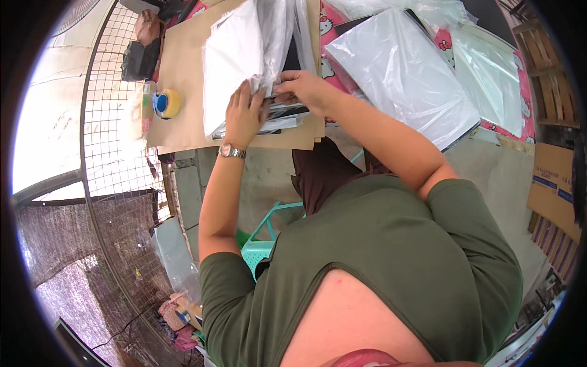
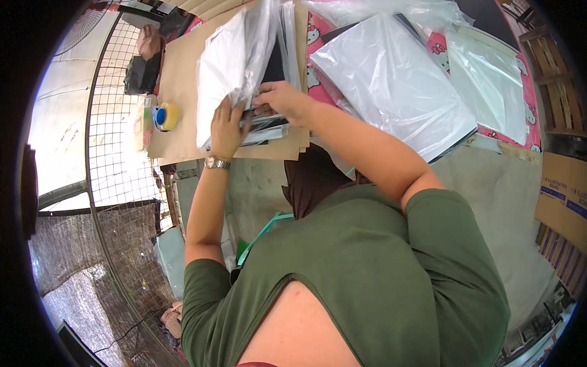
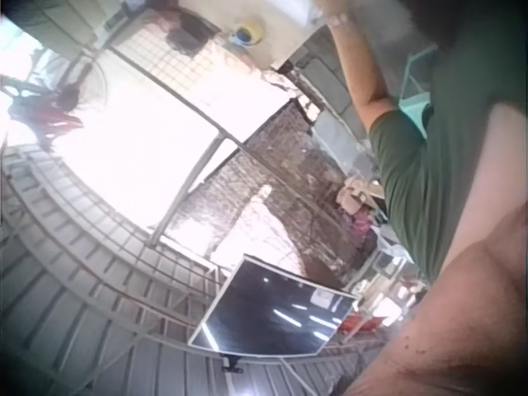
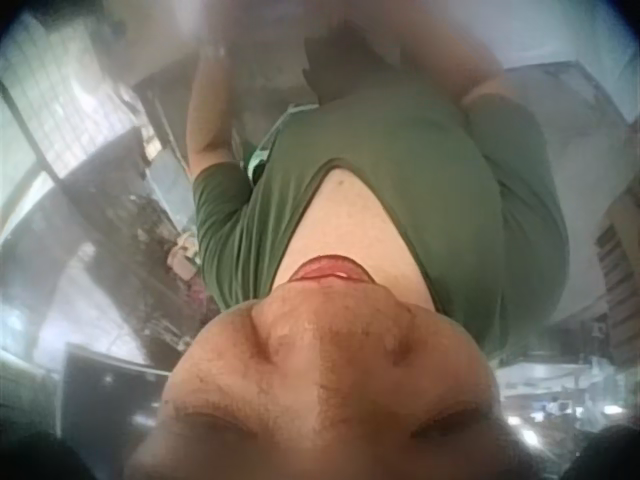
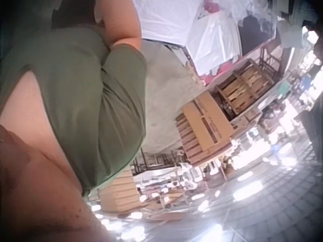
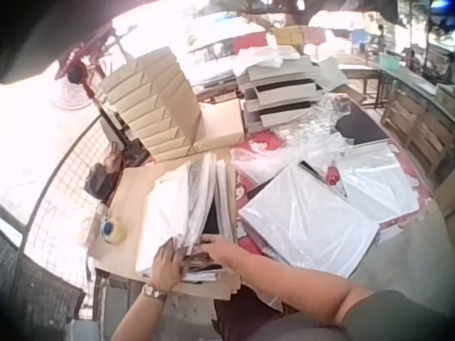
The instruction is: The person takes black boards, slides them into clear plastic bags, folds the bags over, and stacks the bagged items together on a table.
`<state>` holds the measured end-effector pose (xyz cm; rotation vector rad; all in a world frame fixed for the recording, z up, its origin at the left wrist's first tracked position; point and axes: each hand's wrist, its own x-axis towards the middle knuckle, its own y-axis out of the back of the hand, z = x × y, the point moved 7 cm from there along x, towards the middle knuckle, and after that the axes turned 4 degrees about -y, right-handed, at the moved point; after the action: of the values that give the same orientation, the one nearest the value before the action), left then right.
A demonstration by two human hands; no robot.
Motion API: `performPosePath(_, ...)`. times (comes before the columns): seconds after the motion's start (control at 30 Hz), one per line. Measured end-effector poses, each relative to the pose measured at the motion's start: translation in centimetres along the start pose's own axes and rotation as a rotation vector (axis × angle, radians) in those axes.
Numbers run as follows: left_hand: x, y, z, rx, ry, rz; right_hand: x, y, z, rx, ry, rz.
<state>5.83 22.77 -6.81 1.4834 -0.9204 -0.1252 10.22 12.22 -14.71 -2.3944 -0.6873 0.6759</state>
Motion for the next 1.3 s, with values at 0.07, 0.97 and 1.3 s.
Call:
performPosePath(0.07,0.0,-0.5,-1.2,0.023,0.035,-0.009,-0.4,2.4,-0.9,-0.191,0.075,0.104)
performPosePath(0.97,1.6,-5.1,0.7,-0.006,-0.094,-0.188,3.8,7.8,-1.0,-1.287,0.033,0.499)
performPosePath(1.3,1.9,-2.7,-1.9,0.003,0.081,0.018,0.8,2.6,-5.3,-0.220,0.032,0.039)
